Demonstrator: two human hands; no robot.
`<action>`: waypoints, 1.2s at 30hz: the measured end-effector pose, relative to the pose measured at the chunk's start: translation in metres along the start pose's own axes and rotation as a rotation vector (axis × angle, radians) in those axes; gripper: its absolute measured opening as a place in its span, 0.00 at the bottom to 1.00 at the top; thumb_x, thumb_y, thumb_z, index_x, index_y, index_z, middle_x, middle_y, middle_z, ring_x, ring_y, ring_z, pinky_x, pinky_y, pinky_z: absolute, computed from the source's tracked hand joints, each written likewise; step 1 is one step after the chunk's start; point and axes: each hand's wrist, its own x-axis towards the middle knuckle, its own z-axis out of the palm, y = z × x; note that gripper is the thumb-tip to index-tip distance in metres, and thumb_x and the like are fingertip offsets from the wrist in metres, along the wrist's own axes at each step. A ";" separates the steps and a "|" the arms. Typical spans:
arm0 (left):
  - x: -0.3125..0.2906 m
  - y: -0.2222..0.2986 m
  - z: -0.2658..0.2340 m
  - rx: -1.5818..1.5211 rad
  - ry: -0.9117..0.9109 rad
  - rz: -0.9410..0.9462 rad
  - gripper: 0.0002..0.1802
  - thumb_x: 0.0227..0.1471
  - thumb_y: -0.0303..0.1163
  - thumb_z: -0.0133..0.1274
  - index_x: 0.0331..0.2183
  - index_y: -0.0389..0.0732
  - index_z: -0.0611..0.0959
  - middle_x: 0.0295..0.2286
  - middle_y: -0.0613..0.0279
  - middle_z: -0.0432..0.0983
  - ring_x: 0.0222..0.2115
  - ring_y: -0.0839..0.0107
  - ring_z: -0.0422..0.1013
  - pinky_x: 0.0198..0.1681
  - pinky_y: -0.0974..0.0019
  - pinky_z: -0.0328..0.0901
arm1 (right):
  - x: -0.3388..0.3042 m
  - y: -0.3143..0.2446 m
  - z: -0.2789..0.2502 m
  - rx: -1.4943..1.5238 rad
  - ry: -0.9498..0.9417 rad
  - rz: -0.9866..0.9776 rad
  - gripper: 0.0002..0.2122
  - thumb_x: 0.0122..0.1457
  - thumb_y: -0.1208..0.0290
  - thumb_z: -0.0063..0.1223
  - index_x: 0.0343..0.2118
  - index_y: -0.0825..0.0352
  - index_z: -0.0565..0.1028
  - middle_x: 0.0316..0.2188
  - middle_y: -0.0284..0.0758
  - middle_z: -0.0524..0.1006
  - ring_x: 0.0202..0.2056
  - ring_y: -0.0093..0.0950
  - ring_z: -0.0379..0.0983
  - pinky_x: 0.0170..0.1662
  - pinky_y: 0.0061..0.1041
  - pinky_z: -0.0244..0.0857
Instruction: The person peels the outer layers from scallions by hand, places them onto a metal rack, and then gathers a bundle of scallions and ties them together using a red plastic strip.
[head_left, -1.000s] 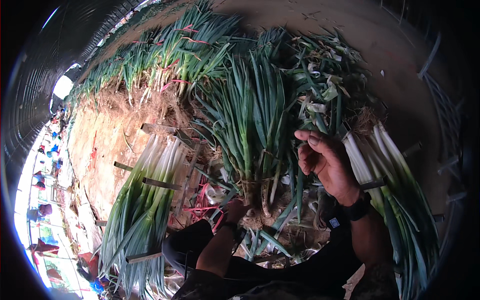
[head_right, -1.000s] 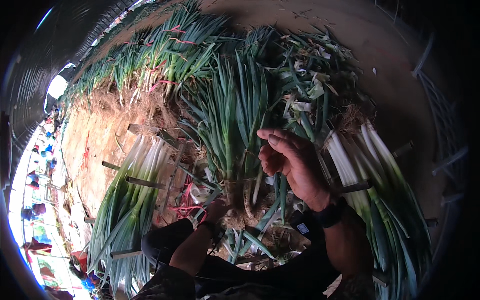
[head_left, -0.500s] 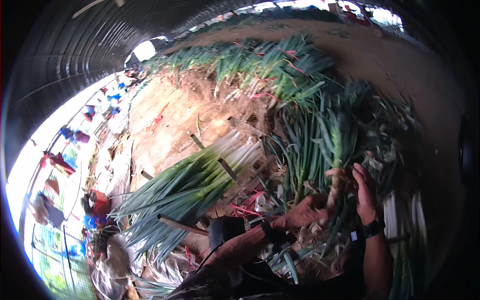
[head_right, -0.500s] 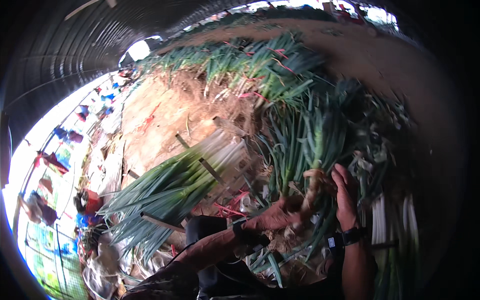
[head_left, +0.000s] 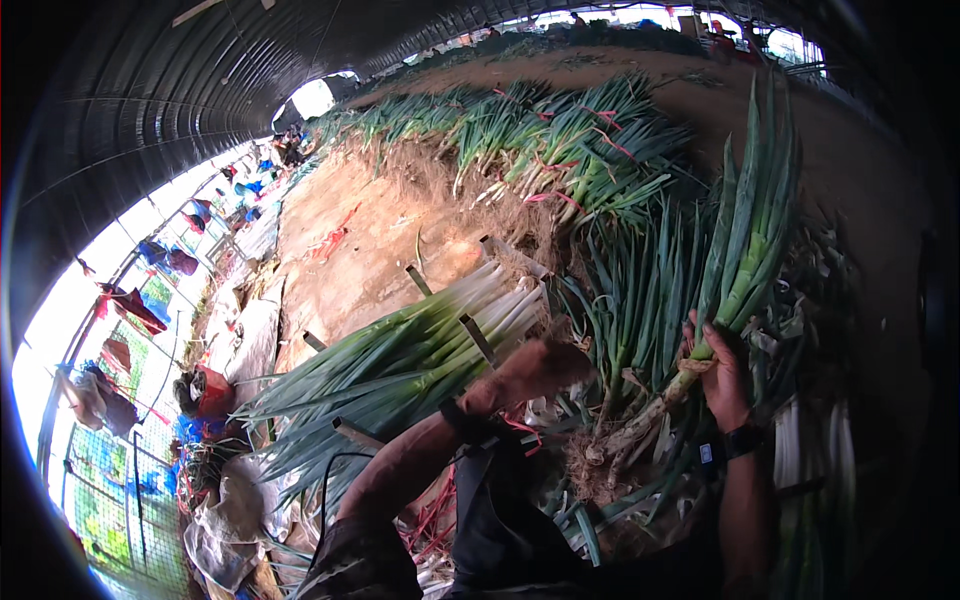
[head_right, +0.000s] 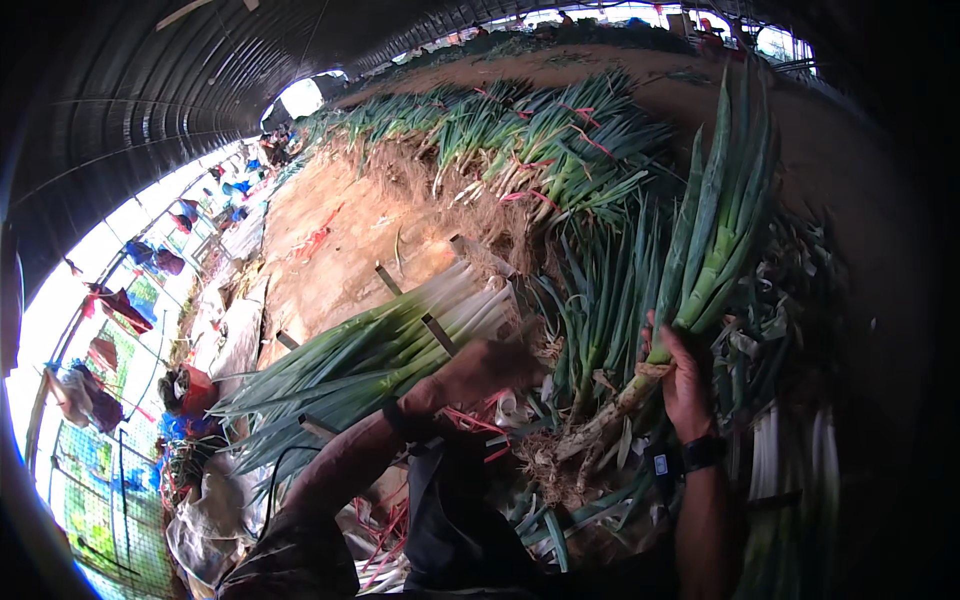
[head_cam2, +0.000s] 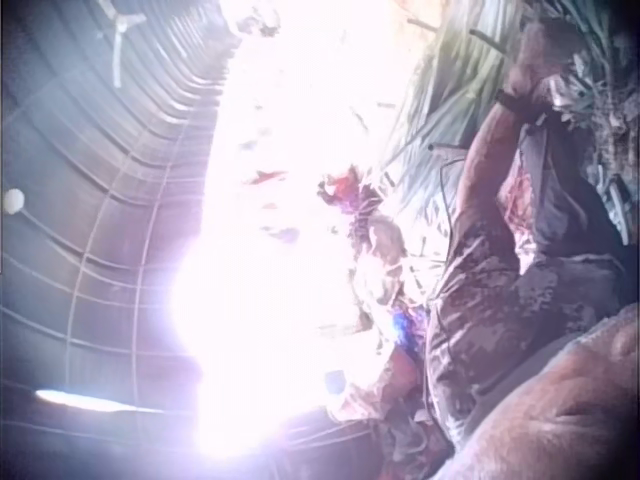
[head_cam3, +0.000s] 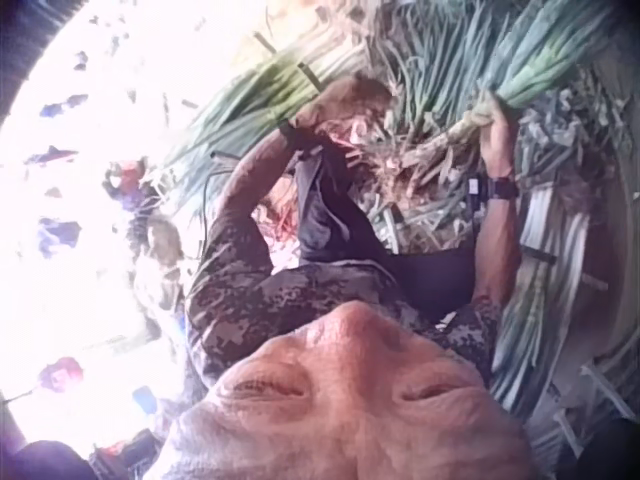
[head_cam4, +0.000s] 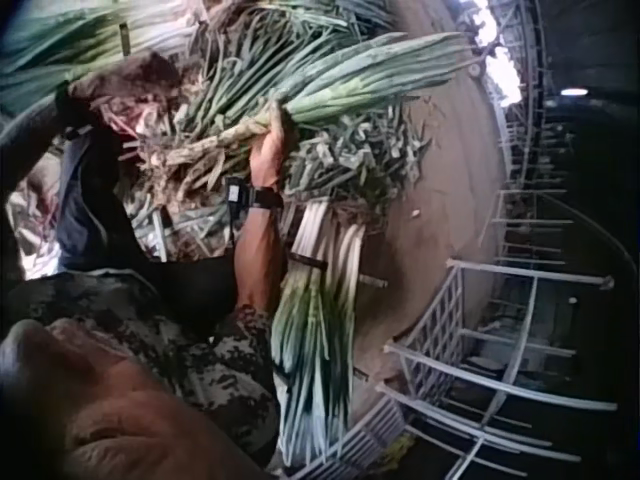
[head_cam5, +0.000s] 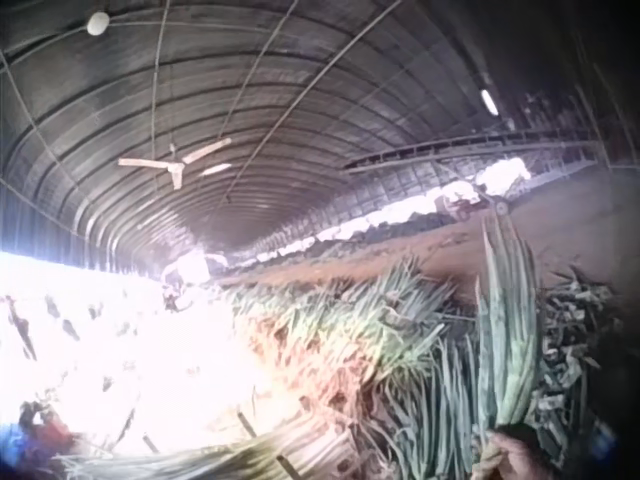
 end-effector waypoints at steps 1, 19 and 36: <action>0.003 -0.007 -0.004 -0.100 0.111 0.031 0.23 0.57 0.47 0.56 0.43 0.36 0.81 0.31 0.60 0.78 0.29 0.68 0.76 0.33 0.64 0.70 | -0.002 -0.002 0.003 0.008 -0.025 0.010 0.16 0.62 0.69 0.54 0.51 0.68 0.75 0.47 0.32 0.78 0.46 0.24 0.75 0.45 0.28 0.71; 0.090 -0.050 0.103 -0.789 0.148 -0.312 0.19 0.57 0.43 0.54 0.36 0.35 0.84 0.24 0.63 0.80 0.25 0.70 0.76 0.31 0.67 0.68 | -0.002 0.014 0.012 -0.286 -0.140 0.080 0.30 0.66 0.52 0.46 0.63 0.70 0.61 0.63 0.41 0.63 0.63 0.31 0.61 0.65 0.35 0.52; 0.092 -0.016 0.063 -1.164 0.333 -0.197 0.20 0.57 0.40 0.59 0.46 0.37 0.80 0.39 0.63 0.79 0.39 0.71 0.74 0.44 0.65 0.69 | -0.028 0.043 0.027 -0.658 -0.150 0.157 0.20 0.65 0.52 0.49 0.44 0.67 0.76 0.31 0.30 0.78 0.27 0.18 0.71 0.28 0.20 0.64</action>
